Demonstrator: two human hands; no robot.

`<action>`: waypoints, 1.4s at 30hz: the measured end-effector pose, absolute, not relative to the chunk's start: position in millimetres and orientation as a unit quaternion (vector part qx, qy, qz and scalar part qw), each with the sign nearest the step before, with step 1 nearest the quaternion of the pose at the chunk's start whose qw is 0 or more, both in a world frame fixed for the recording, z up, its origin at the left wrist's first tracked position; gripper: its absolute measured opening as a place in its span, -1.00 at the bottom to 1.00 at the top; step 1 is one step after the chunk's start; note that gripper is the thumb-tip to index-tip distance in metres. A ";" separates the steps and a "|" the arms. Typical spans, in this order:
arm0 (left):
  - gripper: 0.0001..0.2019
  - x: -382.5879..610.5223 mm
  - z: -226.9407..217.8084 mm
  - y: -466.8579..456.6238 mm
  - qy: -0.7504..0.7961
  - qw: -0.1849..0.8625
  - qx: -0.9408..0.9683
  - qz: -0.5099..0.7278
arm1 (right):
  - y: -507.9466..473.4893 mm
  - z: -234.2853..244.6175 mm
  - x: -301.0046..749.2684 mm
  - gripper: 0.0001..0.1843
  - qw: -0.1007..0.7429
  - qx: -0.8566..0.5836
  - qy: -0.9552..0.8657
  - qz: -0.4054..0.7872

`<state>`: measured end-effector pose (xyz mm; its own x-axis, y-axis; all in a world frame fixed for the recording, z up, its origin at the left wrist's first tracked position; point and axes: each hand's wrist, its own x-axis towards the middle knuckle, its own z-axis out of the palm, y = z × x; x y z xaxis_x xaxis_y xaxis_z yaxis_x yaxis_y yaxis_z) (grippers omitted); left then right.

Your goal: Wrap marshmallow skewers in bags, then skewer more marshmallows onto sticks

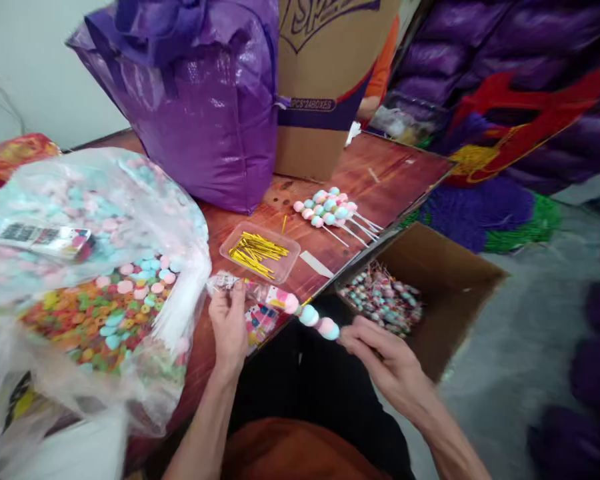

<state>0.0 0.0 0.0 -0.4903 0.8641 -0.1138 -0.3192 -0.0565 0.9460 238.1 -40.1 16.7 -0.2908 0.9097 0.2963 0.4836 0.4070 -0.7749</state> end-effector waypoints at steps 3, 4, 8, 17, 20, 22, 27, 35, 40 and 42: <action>-0.70 2.0 -0.4 -1.6 0.532 0.434 0.251 0.683 | -40.3 15.0 237.6 -0.77 0.383 -0.478 -0.744 0.268; -0.70 2.8 -0.4 -2.1 0.531 0.436 0.250 0.682 | -40.4 14.8 237.3 -0.78 0.385 -0.481 -0.742 0.265; -0.69 6.5 0.9 -3.1 0.522 0.457 0.246 0.677 | -40.7 16.3 236.8 -0.77 0.384 -0.483 -0.739 0.269; -0.59 7.1 9.8 0.2 0.488 0.494 0.150 0.704 | -39.9 16.7 239.4 -0.82 0.409 -0.480 -0.724 0.278; -0.55 7.6 9.5 1.4 0.478 0.513 0.102 0.705 | -41.0 14.8 239.8 -0.84 0.425 -0.485 -0.715 0.269; -0.53 8.4 9.3 2.0 0.475 0.517 0.077 0.708 | -42.4 13.7 239.4 -0.84 0.431 -0.486 -0.711 0.268; -0.53 10.8 10.2 1.7 0.457 0.546 0.030 0.702 | -46.4 10.2 233.2 -0.82 0.457 -0.498 -0.688 0.266; -0.62 12.2 9.4 1.1 0.444 0.580 -0.006 0.683 | -51.7 1.9 225.4 -0.84 0.465 -0.498 -0.693 0.236; -0.63 13.7 8.6 0.8 0.456 0.566 -0.001 0.687 | -56.0 1.8 223.0 -0.81 0.467 -0.484 -0.726 0.145; -0.61 14.1 8.6 0.4 0.459 0.560 0.016 0.690 | -57.4 3.5 222.2 -0.80 0.457 -0.480 -0.739 0.119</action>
